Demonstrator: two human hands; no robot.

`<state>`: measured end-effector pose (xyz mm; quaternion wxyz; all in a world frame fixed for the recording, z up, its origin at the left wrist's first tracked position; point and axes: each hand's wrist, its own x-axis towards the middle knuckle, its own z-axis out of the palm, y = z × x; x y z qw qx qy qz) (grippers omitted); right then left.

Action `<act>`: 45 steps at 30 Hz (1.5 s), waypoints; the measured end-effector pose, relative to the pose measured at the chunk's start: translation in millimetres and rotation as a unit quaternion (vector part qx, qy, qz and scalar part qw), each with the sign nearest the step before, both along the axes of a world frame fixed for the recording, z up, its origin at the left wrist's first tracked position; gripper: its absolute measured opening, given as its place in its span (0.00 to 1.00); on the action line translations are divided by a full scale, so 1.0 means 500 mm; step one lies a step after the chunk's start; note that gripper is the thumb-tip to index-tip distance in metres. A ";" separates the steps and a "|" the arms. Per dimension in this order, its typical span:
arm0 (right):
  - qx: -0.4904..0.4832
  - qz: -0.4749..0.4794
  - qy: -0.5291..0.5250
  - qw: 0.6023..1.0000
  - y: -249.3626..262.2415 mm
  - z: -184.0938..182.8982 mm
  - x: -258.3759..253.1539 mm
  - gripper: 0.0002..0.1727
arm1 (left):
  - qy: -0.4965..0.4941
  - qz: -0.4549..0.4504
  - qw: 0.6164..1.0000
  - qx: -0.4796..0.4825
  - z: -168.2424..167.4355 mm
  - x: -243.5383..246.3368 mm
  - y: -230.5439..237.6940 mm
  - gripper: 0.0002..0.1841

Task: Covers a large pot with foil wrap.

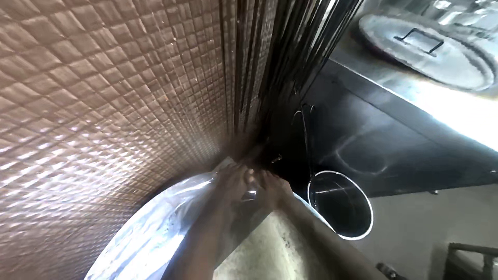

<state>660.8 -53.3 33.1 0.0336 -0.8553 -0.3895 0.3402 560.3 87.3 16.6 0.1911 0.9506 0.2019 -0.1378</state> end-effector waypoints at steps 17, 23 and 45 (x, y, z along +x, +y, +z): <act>0.064 -0.096 0.250 0.961 -0.032 -0.064 0.103 0.41 | 0.109 0.192 0.975 -0.012 0.041 0.053 -0.046 0.34; 0.032 -0.047 -0.019 0.998 -0.004 -0.023 0.058 0.33 | 0.052 0.209 0.973 -0.086 0.071 0.053 -0.051 0.30; 0.026 0.009 -0.041 0.999 0.028 -0.107 0.072 0.50 | 0.064 0.227 0.957 -0.167 0.070 0.045 -0.011 0.27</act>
